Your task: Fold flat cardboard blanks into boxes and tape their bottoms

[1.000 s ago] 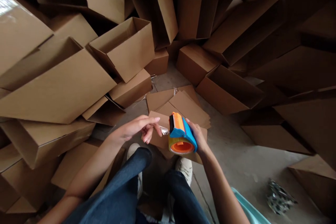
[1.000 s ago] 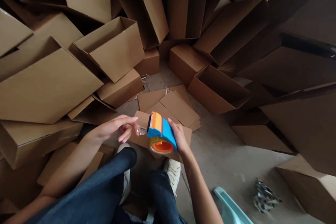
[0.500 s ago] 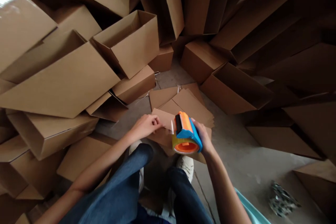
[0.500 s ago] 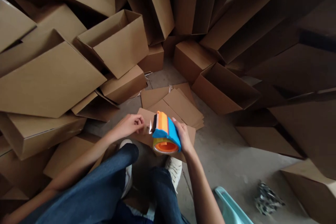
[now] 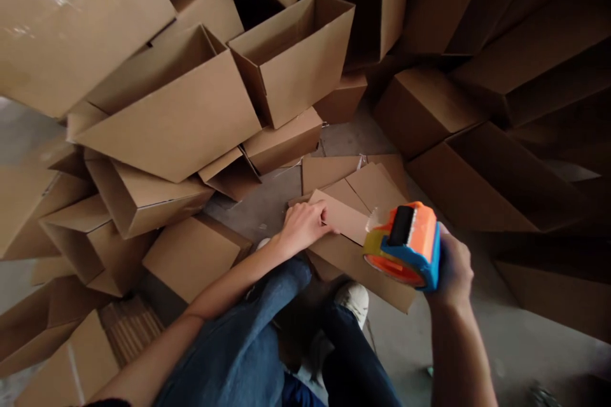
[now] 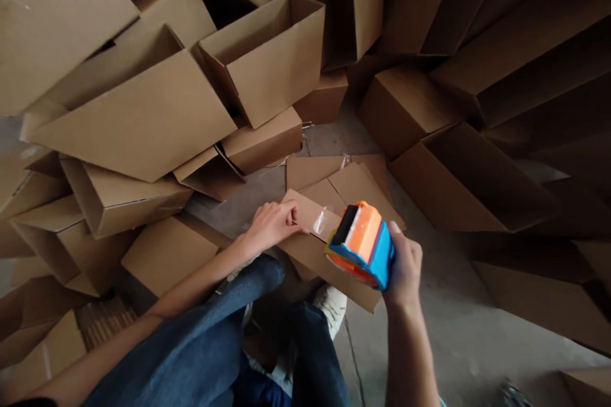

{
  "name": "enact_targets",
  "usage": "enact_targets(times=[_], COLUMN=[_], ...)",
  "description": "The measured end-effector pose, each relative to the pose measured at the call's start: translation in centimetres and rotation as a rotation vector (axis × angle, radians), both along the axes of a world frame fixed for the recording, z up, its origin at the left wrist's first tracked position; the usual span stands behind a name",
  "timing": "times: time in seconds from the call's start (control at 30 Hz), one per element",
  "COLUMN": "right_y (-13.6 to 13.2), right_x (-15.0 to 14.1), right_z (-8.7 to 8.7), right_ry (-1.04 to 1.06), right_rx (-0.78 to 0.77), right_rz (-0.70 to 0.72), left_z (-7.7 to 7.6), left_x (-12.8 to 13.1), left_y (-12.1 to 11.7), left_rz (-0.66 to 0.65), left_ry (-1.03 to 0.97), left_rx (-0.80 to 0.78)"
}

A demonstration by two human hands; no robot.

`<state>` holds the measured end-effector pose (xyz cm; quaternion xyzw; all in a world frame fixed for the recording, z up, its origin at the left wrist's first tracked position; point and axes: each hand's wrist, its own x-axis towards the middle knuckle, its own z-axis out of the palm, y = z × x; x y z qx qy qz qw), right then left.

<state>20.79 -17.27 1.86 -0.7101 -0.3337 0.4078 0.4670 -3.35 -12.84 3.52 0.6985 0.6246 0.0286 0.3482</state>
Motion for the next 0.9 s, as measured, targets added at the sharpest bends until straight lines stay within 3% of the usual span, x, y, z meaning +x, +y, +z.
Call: enact_targets(times=[0.13,0.23,0.5,0.67,0.8,0.9], right_y=[0.5,0.6,0.7,0.4,0.2,0.3], right_x=[-1.7,-2.7,-3.9,-4.7,-4.9,-4.9], right_z=[0.9,1.2,0.2,0.2,0.7,1.1], right_ry=[0.029,-0.034,-0.194,-0.313,-0.402,-0.420], right_rx=[0.025,0.046,0.068,0.162,0.171,0.164], right_rz=[0.008,0.097,0.265,0.342,0.398,0.418], left_z=[-0.4,-1.0,-2.8,-4.5,-5.0,-4.3], left_x=[0.0,-0.2,-0.8,-2.4,-3.8,-4.9], left_y=[0.0,0.2,0.8,1.3,1.7,1.8], left_rz=[0.002,0.010,0.031,-0.023,0.030,0.062], left_ry=[0.021,0.037,-0.042,-0.344,-0.748,-0.965], left_rx=[0.025,0.034,0.071,0.000,-0.272,-0.451])
